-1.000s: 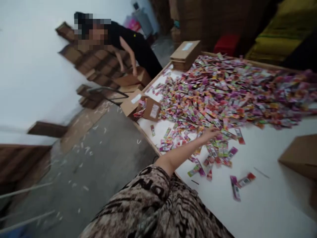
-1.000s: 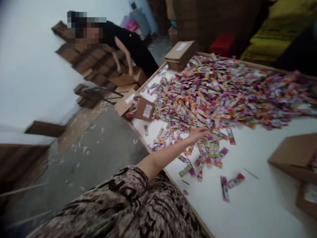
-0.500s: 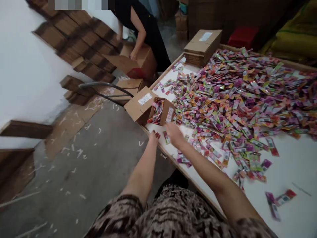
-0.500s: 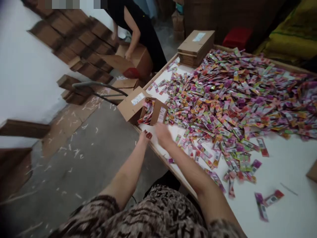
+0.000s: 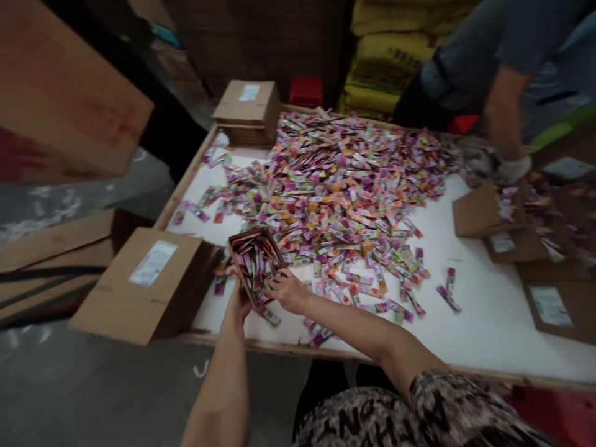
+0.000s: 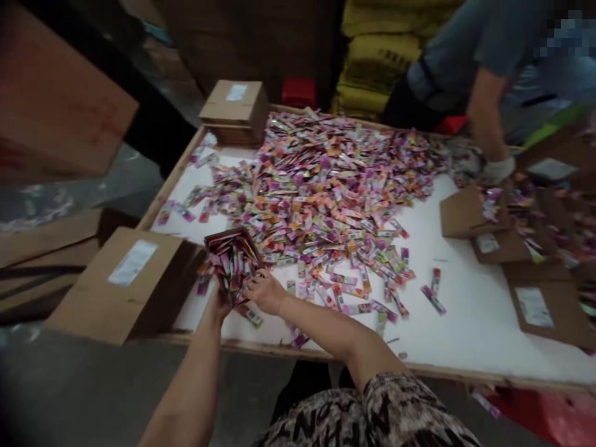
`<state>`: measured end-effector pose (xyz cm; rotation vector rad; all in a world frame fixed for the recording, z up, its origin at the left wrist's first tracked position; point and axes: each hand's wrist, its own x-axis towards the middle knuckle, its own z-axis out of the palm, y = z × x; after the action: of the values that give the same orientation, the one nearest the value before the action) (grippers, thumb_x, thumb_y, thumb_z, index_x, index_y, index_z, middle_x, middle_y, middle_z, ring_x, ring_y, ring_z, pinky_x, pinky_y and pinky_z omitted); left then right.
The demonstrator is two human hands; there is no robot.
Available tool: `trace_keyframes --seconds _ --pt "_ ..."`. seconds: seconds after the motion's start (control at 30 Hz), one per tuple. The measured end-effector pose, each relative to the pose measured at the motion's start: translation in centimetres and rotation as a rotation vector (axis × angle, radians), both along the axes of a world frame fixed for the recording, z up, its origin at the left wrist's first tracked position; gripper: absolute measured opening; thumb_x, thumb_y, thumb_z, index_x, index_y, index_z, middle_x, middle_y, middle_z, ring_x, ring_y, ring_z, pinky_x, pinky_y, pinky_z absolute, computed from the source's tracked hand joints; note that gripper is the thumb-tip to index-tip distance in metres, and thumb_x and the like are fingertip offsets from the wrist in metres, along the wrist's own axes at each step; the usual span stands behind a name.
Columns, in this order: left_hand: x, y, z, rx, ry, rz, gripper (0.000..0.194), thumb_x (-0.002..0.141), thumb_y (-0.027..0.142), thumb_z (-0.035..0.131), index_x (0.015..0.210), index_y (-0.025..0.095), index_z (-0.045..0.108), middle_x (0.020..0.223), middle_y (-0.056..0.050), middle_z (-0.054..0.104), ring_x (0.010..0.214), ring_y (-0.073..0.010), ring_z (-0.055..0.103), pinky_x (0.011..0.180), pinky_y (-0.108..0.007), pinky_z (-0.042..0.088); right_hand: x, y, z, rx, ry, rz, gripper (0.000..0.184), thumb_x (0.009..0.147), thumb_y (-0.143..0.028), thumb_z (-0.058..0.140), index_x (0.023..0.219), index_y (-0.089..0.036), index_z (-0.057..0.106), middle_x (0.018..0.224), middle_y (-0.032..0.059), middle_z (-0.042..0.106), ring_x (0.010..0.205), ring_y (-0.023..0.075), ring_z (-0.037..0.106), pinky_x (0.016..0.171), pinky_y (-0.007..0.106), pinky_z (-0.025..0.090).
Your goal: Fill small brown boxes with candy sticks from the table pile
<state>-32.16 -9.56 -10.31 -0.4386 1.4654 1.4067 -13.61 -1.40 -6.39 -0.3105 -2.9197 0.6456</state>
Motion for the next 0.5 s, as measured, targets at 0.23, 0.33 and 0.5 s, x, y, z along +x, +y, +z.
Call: trace_keyframes --seconds 0.23,0.33,0.5 --pt "18.7 5.4 -0.2 0.156 -0.220 -0.510 0.032 0.095 0.045 0.062 0.112 0.021 0.073 0.099 -0.007 0.079 0.103 -0.0257 0.073 0.092 -0.037 0.059 23.9 -0.1 5.5 -0.015 0.106 -0.384 0.031 0.091 -0.014 0.057 0.118 -0.022 0.070 0.118 0.0065 0.075 0.116 0.0202 0.065 0.108 0.042 0.038" --pt "34.8 8.6 -0.4 0.206 -0.377 -0.824 0.037 0.090 0.045 0.071 0.113 0.015 0.072 0.105 -0.010 0.078 0.102 -0.0244 0.072 0.096 -0.035 0.056 38.9 -2.6 7.5 0.052 0.082 -0.725 0.032 0.085 -0.008 0.055 0.106 -0.021 0.075 0.107 0.0076 0.078 0.104 0.0204 0.070 0.103 0.042 0.044" --pt "59.0 9.5 -0.9 0.277 -0.465 -1.450 0.064 0.087 0.062 0.068 0.132 0.017 0.063 0.130 -0.016 0.069 0.123 -0.0330 0.062 0.098 -0.048 0.053 59.7 -8.0 6.5 0.045 -0.142 -1.147 0.042 0.078 -0.012 0.052 0.107 -0.024 0.078 0.114 0.0097 0.078 0.109 0.0250 0.072 0.106 0.050 0.046"
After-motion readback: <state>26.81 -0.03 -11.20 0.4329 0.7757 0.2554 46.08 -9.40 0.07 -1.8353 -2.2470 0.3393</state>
